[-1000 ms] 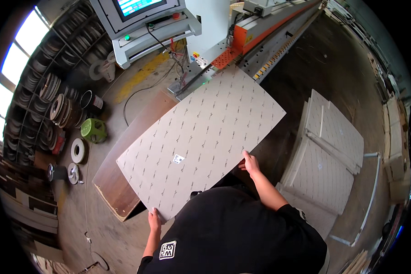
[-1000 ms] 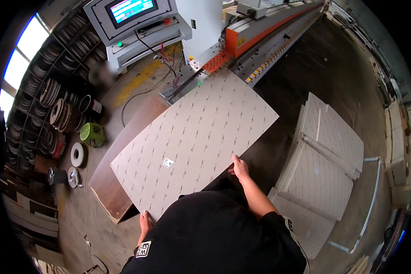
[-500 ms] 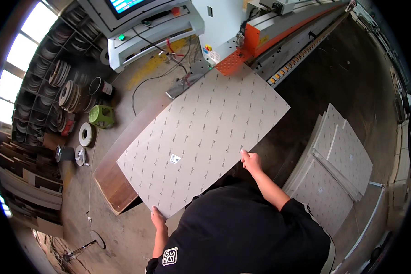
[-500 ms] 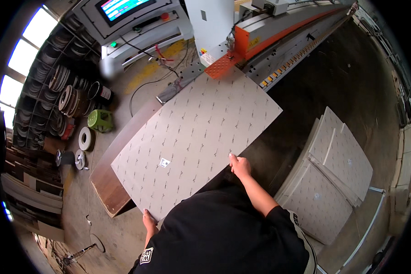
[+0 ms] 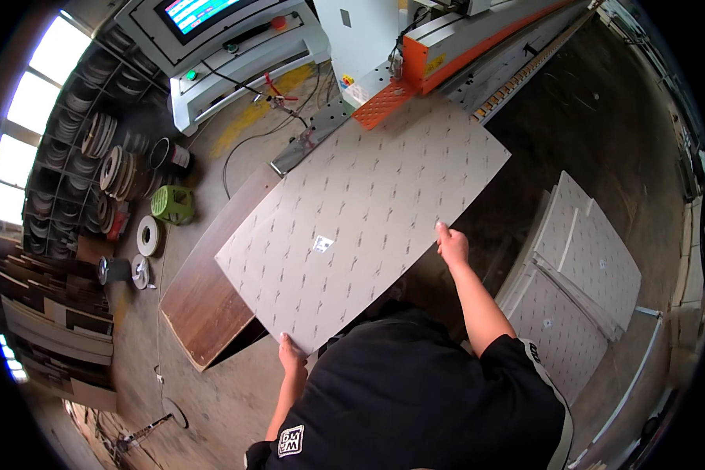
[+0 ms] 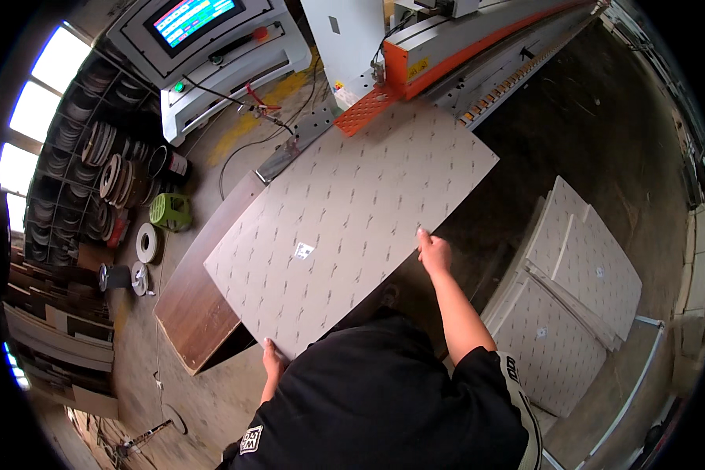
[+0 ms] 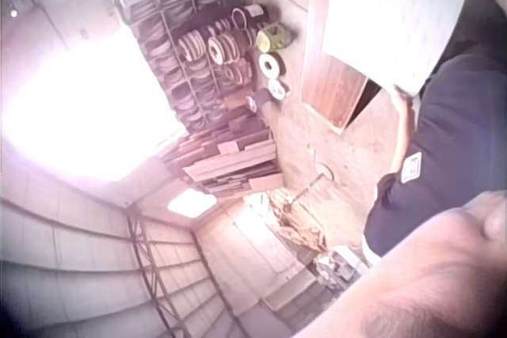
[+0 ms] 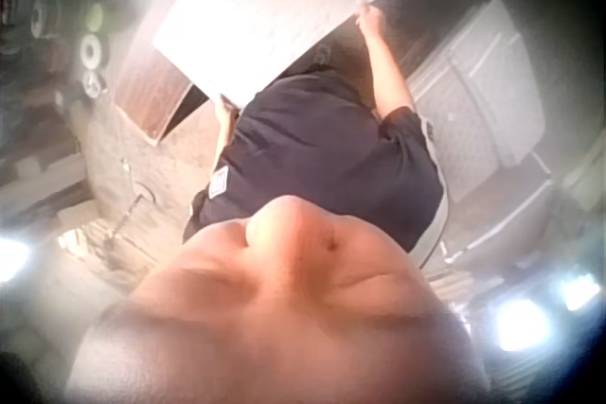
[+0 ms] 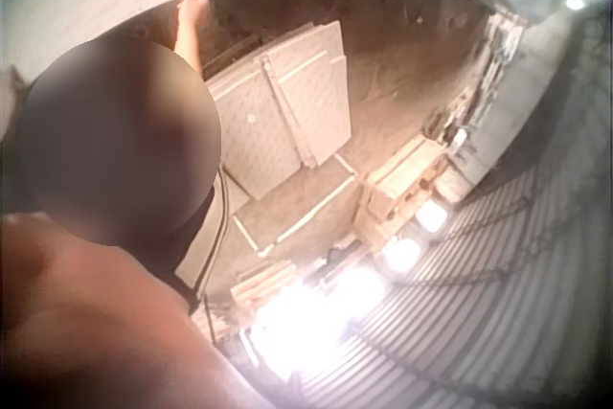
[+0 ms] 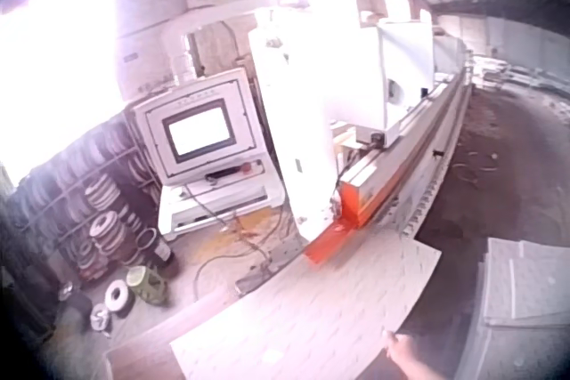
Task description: The person places a wooden panel into an edge banding machine, retrieves it after processing, and kemudian carries it to a stack of similar panels, repeating this process for several items.
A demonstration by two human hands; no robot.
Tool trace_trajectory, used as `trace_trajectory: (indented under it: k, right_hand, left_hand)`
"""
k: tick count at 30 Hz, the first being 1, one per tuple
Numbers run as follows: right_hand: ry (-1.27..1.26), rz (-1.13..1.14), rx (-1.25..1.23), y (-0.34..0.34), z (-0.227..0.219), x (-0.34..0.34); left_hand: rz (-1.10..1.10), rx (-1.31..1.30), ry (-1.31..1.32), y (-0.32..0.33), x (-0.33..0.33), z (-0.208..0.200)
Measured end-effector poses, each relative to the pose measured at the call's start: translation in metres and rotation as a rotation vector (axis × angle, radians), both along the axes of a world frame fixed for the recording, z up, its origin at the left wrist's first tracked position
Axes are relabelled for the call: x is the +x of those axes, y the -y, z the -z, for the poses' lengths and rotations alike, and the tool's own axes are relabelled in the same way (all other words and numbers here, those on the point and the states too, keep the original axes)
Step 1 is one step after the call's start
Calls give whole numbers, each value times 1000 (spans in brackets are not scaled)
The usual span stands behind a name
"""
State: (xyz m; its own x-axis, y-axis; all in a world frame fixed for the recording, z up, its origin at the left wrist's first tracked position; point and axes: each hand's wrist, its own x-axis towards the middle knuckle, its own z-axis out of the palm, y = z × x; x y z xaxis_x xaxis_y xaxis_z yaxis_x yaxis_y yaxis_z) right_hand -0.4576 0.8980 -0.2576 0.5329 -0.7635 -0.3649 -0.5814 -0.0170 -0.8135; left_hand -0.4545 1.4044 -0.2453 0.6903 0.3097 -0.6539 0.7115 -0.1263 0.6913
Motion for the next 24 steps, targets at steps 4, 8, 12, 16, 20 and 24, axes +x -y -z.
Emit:
trace_trajectory:
  k: [4, 8, 12, 16, 20, 24]
  right_hand:
    - [66, 54, -107, 23, 25, -2]
    - [218, 98, 135, -10, 7, -10]
    - [262, 63, 224, -70, 13, -56]
    - [122, 189, 290, -154, 57, -150]
    - [-75, 379, 430, -273, 101, -280]
    - [-256, 525, 535, -392, 102, -394]
  left_hand:
    - [149, -139, 76, 9, 11, 37]
    - [411, -68, 25, 28, 27, 26]
    - [744, -5, -47, 34, 46, 39]
    - [1092, -194, -14, 36, 68, 43]
    - [1510, -78, 97, 1, 76, 78]
    - [2078, 203, 22, -100, 119, 207]
